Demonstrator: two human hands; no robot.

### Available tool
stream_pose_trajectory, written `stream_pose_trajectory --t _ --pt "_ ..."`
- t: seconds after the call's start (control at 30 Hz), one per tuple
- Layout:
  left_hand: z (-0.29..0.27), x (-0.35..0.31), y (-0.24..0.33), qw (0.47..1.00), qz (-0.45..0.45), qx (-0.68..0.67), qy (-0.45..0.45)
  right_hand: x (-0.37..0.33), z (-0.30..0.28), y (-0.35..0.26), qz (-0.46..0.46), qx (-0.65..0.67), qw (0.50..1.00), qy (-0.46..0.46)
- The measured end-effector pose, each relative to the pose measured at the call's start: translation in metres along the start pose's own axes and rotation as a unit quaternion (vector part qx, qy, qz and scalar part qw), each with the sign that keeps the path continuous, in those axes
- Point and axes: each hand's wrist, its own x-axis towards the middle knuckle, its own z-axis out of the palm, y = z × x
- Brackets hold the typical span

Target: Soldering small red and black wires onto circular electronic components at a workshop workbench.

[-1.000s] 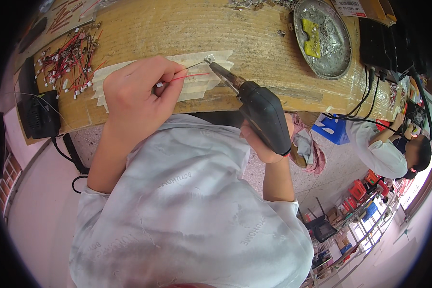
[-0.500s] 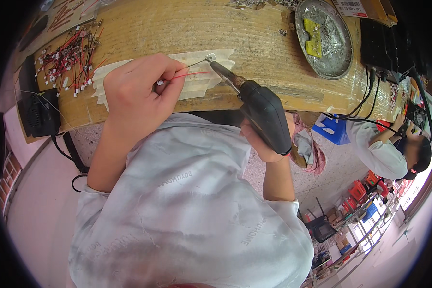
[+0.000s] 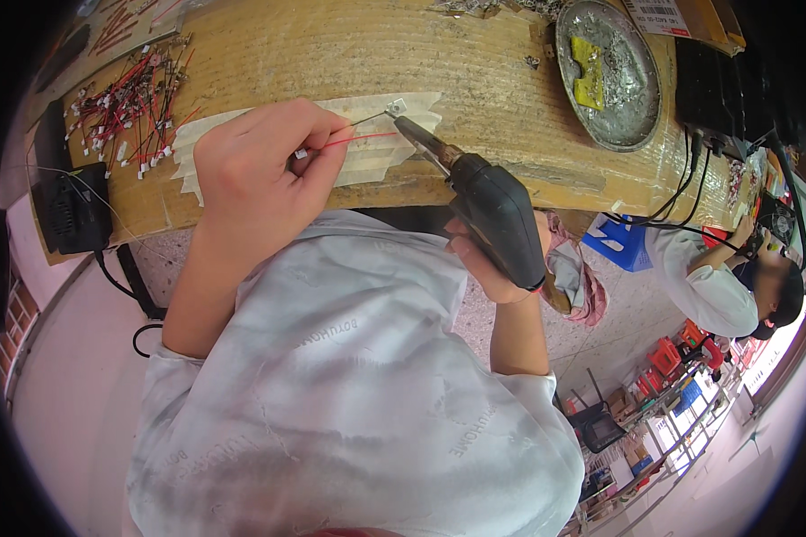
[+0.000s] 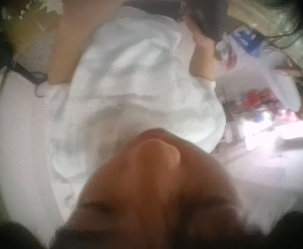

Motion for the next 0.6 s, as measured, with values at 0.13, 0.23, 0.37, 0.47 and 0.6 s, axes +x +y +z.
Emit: stream_pose_trajectory --t 0.13,0.23,0.37,0.47,0.6 --pt "0.0000 0.0006 0.0006 1.000 0.007 0.000 0.005 0.0015 0.0021 -0.0037 0.007 0.008 1.000 0.009" --pt "0.0002 0.0000 0.0001 1.000 0.007 0.000 0.005 0.0025 0.0001 -0.0019 -0.012 -0.023 1.000 -0.006" --pt "0.0009 -0.0004 0.0001 1.000 0.007 0.001 0.006 0.0028 -0.0018 -0.0003 -0.016 -0.040 0.999 -0.014" --pt "0.0007 -0.0004 0.0000 1.000 0.010 0.008 0.006 0.0033 -0.0007 -0.0009 -0.025 -0.035 0.999 -0.019" --pt "0.0002 0.0000 0.0001 1.000 0.005 0.011 0.001 0.0051 0.0003 -0.0032 -0.029 -0.053 0.998 -0.015"
